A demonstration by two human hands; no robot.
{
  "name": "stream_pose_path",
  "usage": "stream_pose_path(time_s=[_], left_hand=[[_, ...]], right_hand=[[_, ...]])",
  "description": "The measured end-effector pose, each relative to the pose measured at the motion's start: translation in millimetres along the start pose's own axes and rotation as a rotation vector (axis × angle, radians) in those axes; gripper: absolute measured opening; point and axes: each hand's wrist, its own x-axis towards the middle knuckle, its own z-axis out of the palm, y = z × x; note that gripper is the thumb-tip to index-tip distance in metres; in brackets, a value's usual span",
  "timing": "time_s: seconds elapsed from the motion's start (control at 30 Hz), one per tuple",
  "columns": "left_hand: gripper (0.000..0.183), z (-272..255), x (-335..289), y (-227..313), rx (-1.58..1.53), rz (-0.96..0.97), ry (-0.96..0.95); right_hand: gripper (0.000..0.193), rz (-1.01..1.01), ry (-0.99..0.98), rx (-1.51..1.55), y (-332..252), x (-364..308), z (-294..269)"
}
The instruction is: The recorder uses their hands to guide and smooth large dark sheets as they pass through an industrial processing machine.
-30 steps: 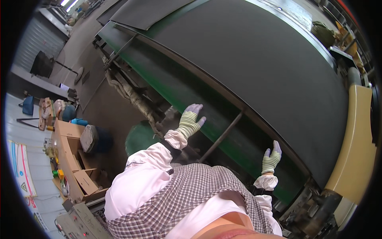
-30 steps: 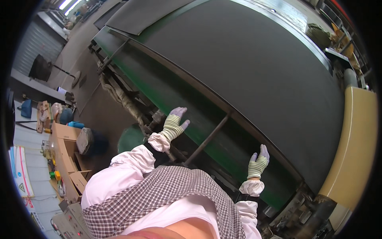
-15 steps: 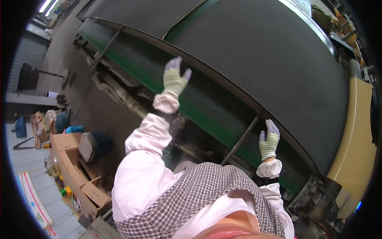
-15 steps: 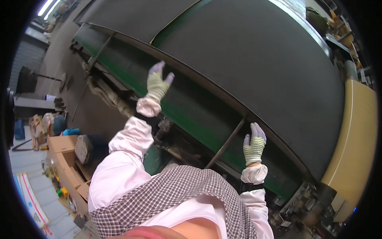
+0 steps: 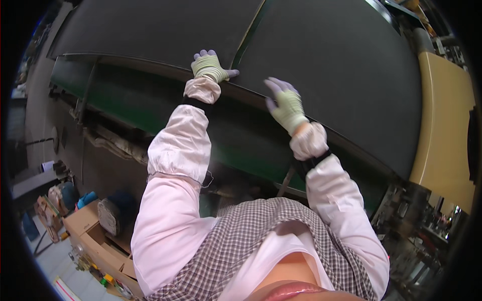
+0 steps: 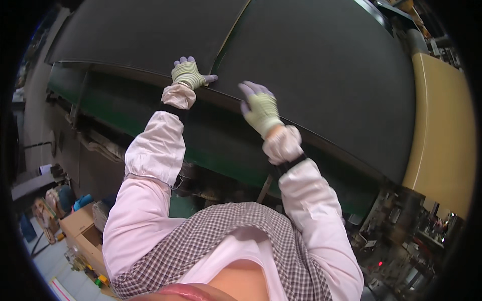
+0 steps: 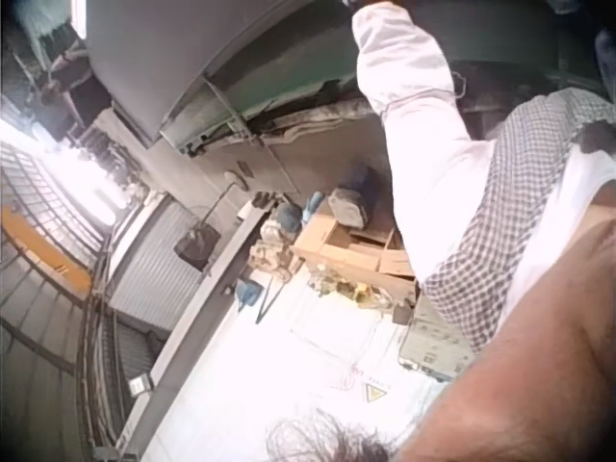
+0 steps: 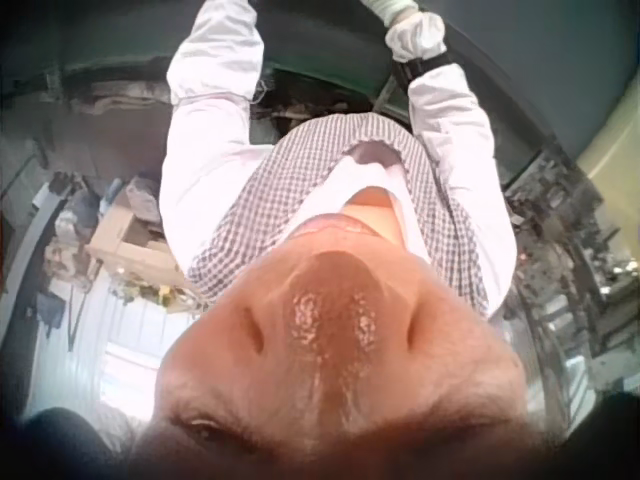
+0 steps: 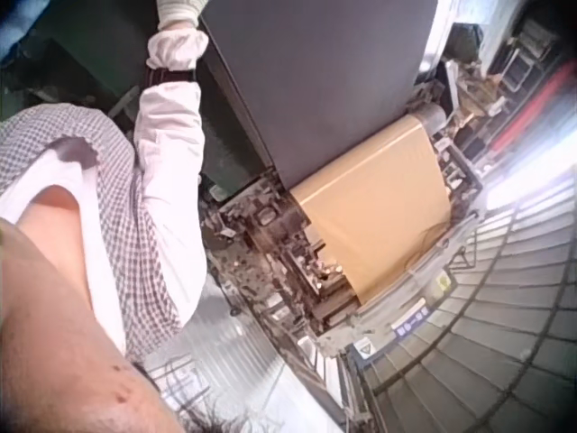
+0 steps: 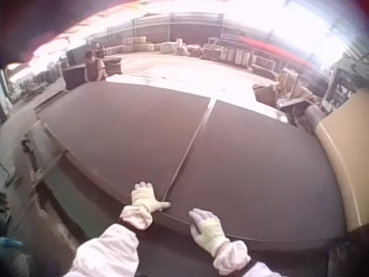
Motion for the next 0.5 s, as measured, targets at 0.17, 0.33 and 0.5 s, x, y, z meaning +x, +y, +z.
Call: stream_pose_path(time_s=[0.17,0.33,0.5], left_hand=[[0.092,24.7,-29.9,67.0,0.004,0.156,0.084],[0.051,28.8,17.1,-4.8,-0.682,0.382,0.224],[0.052,40.6,64.4,-106.2,-0.085,0.150,0.495]], right_hand=[[0.050,0.307,0.040,-0.001,30.2,35.8,60.1],[0.072,0.704,-0.086,-0.168,34.1,6.6,33.1],[0.073,0.737,-0.110,-0.197,75.1,-37.7,-4.4]])
